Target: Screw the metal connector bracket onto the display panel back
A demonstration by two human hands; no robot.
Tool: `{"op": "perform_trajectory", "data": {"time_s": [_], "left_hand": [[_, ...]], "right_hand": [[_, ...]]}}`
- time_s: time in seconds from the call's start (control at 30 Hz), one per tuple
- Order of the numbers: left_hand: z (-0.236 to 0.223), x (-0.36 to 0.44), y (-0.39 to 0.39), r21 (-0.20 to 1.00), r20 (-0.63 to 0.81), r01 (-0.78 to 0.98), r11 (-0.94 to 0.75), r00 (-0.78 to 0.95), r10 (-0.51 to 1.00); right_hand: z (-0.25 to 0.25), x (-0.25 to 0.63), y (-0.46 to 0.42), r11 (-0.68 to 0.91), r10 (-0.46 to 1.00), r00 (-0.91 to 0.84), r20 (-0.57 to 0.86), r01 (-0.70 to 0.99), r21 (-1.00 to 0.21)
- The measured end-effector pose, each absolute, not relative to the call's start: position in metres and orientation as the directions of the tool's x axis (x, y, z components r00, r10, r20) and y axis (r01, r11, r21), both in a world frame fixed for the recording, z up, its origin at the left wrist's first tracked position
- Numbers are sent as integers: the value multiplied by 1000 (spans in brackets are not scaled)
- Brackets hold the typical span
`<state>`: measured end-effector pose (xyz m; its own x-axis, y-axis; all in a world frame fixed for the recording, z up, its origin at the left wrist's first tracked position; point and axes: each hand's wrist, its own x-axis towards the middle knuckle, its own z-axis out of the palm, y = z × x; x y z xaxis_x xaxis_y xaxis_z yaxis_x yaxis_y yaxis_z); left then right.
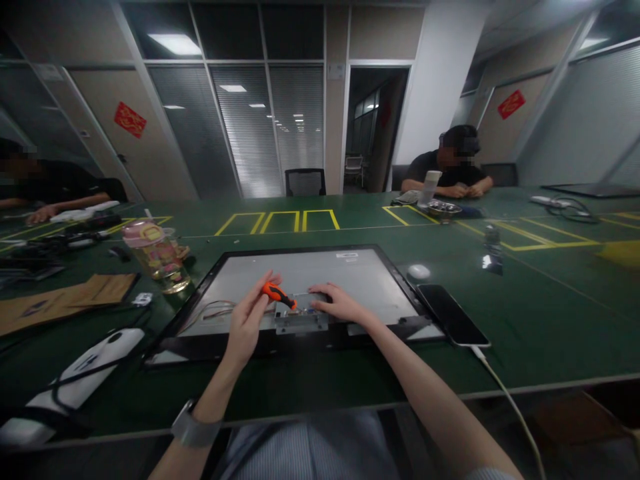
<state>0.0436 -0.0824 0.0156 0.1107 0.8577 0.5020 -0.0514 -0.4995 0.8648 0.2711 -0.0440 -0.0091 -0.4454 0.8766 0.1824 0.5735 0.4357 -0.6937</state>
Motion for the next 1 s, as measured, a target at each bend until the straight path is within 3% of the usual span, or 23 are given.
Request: {"op": "perform_trajectory", "data": {"time_s": [0.1,0.33,0.57,0.87,1.0], "left_hand": [[15,44,-82,886,463,-111,-450,153,873],[14,44,-81,854,517,41,-519,51,854],[18,45,-84,887,458,-153,-436,171,872],[15,44,-83,841,538,26,-540,57,841],[17,43,-85,860,511,-69,-506,113,852]], "right_hand": [[-9,271,-44,435,878,-441,184,577,-691],[-9,270,-45,433,880,-437,186,578,-692],[-11,271,-44,435,880,-435,190,583,-685],[-15,272,-42,454,872,-445,205,576,-680],[-15,272,-41,452,873,-443,206,575,-681]]}}
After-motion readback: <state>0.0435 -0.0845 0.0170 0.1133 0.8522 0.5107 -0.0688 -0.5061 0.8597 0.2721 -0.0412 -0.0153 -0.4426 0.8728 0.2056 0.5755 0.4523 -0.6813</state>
